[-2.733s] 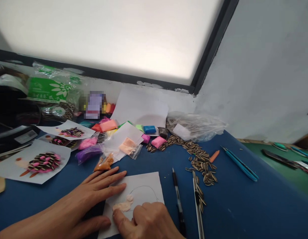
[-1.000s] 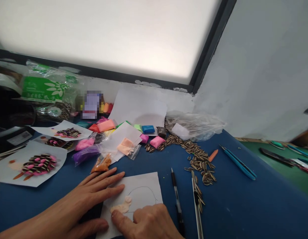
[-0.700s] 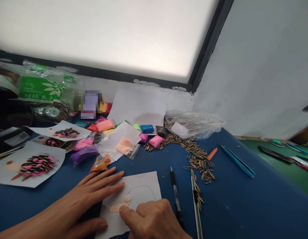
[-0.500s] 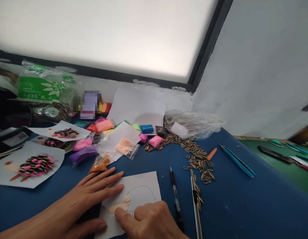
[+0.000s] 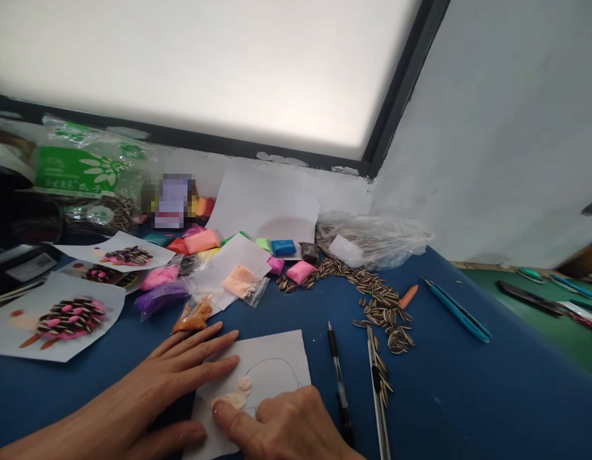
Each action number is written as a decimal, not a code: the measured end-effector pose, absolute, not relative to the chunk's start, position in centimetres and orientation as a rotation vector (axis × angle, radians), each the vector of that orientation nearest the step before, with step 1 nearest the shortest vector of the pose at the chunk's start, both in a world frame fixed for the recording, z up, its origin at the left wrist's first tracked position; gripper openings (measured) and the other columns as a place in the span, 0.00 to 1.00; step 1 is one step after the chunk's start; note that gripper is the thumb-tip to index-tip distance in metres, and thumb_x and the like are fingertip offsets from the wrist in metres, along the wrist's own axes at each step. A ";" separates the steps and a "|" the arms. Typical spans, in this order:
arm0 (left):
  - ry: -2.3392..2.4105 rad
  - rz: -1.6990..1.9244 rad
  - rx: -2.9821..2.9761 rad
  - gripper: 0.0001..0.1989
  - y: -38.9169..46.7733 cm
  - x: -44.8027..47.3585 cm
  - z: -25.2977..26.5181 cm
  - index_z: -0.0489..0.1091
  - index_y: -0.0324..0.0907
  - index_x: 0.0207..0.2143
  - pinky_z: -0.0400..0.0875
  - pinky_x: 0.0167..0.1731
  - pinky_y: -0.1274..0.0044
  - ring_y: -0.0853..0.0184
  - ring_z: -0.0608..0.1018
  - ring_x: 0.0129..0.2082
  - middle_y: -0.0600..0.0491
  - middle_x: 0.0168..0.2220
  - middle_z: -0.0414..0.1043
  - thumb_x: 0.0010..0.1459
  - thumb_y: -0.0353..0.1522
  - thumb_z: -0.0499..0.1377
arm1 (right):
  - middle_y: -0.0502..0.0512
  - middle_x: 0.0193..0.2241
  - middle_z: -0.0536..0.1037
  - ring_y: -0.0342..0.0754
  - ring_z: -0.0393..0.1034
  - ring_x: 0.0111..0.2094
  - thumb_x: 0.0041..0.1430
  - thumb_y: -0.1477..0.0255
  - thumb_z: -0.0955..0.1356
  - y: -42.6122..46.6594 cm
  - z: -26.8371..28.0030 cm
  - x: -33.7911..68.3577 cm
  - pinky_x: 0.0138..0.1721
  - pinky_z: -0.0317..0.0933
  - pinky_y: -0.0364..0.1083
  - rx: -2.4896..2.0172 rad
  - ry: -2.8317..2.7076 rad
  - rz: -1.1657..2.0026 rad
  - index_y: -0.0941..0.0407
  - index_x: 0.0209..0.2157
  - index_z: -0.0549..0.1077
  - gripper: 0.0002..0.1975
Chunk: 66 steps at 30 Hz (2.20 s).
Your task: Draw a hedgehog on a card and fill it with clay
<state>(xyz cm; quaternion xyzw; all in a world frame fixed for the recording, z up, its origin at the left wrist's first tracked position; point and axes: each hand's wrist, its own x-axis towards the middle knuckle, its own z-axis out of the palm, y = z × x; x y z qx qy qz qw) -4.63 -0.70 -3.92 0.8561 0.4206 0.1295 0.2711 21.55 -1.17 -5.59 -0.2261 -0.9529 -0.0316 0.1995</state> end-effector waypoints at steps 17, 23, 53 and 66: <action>1.111 0.414 2.338 0.33 -0.9 -4.8 -4.2 0.63 0.60 0.68 0.51 0.67 0.49 0.47 0.55 0.72 0.57 0.72 0.55 0.63 0.38 0.67 | 0.44 0.19 0.77 0.45 0.60 0.14 0.58 0.76 0.66 -1.1 -5.4 20.9 0.17 0.32 0.47 -0.718 -2.749 -0.049 0.53 0.52 0.70 0.19; 1.106 0.401 2.367 0.34 -0.6 -4.7 -4.4 0.61 0.61 0.69 0.51 0.67 0.47 0.47 0.55 0.72 0.57 0.73 0.53 0.63 0.37 0.67 | 0.43 0.19 0.76 0.45 0.55 0.13 0.62 0.70 0.68 -1.3 -5.3 20.7 0.17 0.28 0.47 -0.761 -2.781 -0.102 0.52 0.49 0.70 0.14; 1.131 0.371 2.344 0.39 -0.8 -4.8 -4.3 0.55 0.62 0.71 0.49 0.69 0.51 0.50 0.53 0.73 0.58 0.73 0.51 0.63 0.37 0.68 | 0.47 0.19 0.78 0.44 0.70 0.16 0.62 0.80 0.62 -1.0 -5.2 21.9 0.18 0.43 0.46 -0.663 -2.587 -0.012 0.58 0.52 0.72 0.18; 1.094 0.409 2.387 0.35 -0.5 -5.0 -4.5 0.57 0.62 0.70 0.54 0.66 0.47 0.44 0.56 0.71 0.55 0.73 0.53 0.64 0.43 0.66 | 0.46 0.17 0.75 0.45 0.62 0.13 0.75 0.68 0.61 -1.4 -6.3 21.9 0.15 0.35 0.47 -0.686 -2.697 -0.140 0.56 0.55 0.71 0.14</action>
